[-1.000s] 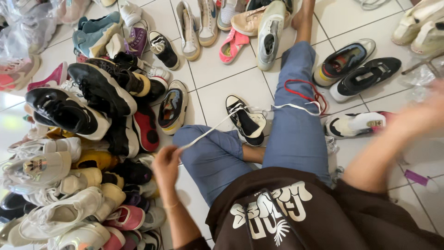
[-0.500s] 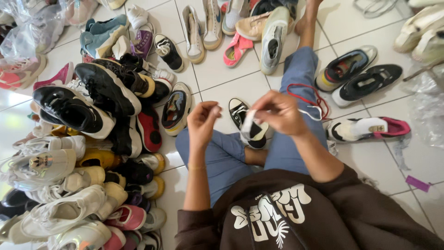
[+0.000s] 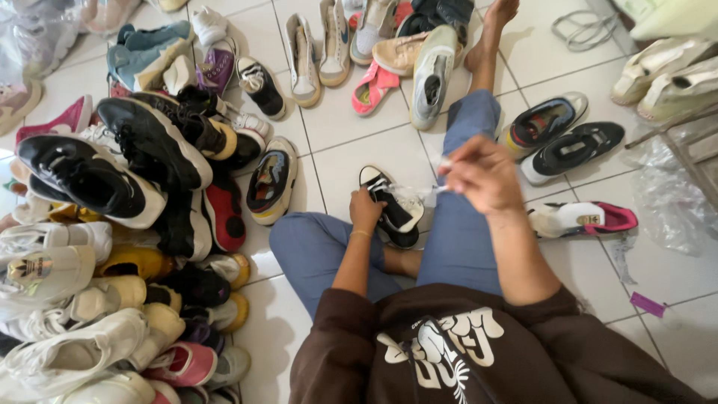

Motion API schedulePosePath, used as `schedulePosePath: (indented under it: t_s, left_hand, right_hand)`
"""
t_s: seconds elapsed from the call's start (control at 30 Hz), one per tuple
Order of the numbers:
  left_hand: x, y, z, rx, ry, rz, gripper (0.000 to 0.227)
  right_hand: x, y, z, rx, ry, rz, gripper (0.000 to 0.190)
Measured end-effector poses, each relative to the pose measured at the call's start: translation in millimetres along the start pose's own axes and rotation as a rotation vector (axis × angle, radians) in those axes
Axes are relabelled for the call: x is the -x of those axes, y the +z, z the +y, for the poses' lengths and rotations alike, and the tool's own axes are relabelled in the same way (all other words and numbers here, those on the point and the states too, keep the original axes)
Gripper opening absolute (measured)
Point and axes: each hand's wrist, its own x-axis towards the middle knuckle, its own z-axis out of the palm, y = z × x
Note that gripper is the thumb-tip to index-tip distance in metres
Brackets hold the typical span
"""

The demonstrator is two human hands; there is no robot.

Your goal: The person sits on a tiled floor surrounded by piles of shoes and laces a black high-top sneaker. They thread white laces through the eyelets, pull them tight, and tie a knot. The person then removes the laces and repeats the lacing process.

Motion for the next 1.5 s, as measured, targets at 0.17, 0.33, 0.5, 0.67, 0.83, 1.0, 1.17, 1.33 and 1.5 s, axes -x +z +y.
schedulePosePath:
  t_s: [0.17,0.33,0.5,0.67,0.83,1.0,1.17,1.33,1.5]
  left_hand:
    - [-23,29,-29,0.015,0.024,0.116,0.019]
    - [-24,29,-52,0.245,-0.062,0.198,0.03]
    - [-27,33,-70,0.419,-0.078,0.109,0.038]
    - [-20,33,-69,0.723,-0.052,0.052,0.036]
    - [-19,33,-68,0.735,-0.021,0.036,0.039]
    - [-9,25,-59,0.812,-0.019,0.02,0.037]
    - [-1,17,-49,0.865,-0.02,-0.015,0.036]
    - [-12,31,-61,0.857,-0.085,-0.036,0.026]
    - [-42,48,-88,0.18,0.024,0.043,0.035]
  right_hand:
    - [13,-9,-36,-0.183,-0.114,-0.035,0.021]
    - [0,15,11,0.277,-0.069,0.022,0.018]
    - [-11,-33,205,0.615,0.131,-0.083,0.012]
    - [8,-53,234,1.293,0.446,-0.056,0.011]
    - [11,-53,235,1.434,0.395,-0.136,0.009]
    - [12,-40,226,1.49,0.35,-0.201,0.011]
    - [11,-40,226,1.479,0.371,-0.224,0.009]
    - [14,-52,254,1.474,0.386,-0.288,0.01]
    - [15,-67,269,1.556,0.375,-0.426,0.02]
